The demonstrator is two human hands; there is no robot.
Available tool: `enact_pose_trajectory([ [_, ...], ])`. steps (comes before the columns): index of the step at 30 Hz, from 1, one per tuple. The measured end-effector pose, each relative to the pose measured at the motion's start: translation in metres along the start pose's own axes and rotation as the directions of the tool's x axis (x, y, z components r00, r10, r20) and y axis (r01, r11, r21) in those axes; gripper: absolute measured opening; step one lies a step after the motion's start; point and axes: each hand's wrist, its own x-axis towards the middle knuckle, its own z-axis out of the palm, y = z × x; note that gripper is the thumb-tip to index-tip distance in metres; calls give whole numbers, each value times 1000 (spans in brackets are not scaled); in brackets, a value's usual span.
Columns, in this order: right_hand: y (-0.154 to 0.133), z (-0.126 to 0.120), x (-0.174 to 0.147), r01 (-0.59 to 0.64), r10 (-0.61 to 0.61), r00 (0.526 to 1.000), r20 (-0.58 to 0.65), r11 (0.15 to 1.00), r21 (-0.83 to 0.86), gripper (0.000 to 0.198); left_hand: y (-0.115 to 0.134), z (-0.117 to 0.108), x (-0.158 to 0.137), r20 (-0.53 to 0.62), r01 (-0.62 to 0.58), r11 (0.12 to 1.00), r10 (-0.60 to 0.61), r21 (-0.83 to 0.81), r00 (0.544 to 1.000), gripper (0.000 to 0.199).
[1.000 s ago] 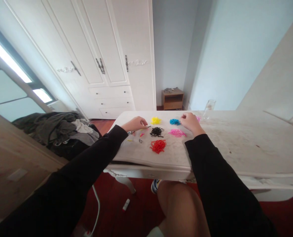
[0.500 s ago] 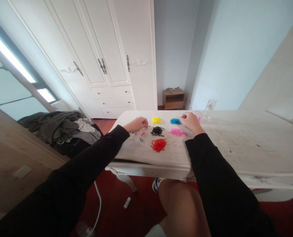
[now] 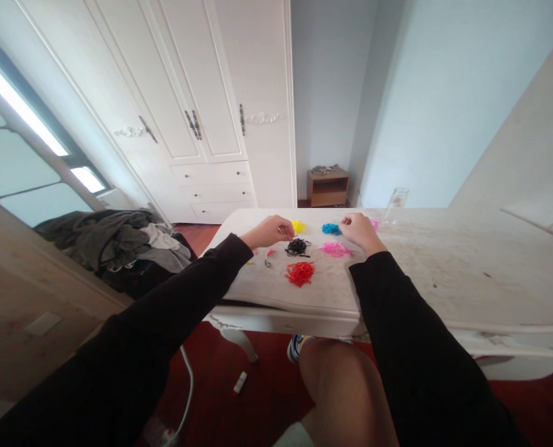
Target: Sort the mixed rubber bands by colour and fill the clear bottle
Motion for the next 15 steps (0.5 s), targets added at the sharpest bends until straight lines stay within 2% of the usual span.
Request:
enact_pose_trajectory([
  [8, 0, 0, 0, 20, -20, 1000, 12, 1000, -16, 18, 1, 4, 4, 32, -12, 1000, 13, -13, 999, 7],
  [12, 2, 0, 0, 18, -18, 1000, 16, 1000, -16, 17, -10, -2, 5, -42, -18, 997, 14, -76, 999, 9],
  [15, 3, 0, -1, 17, -17, 1000, 11, 1000, -21, 18, -21, -11, 2, -91, 27, 995, -36, -96, 995, 13],
])
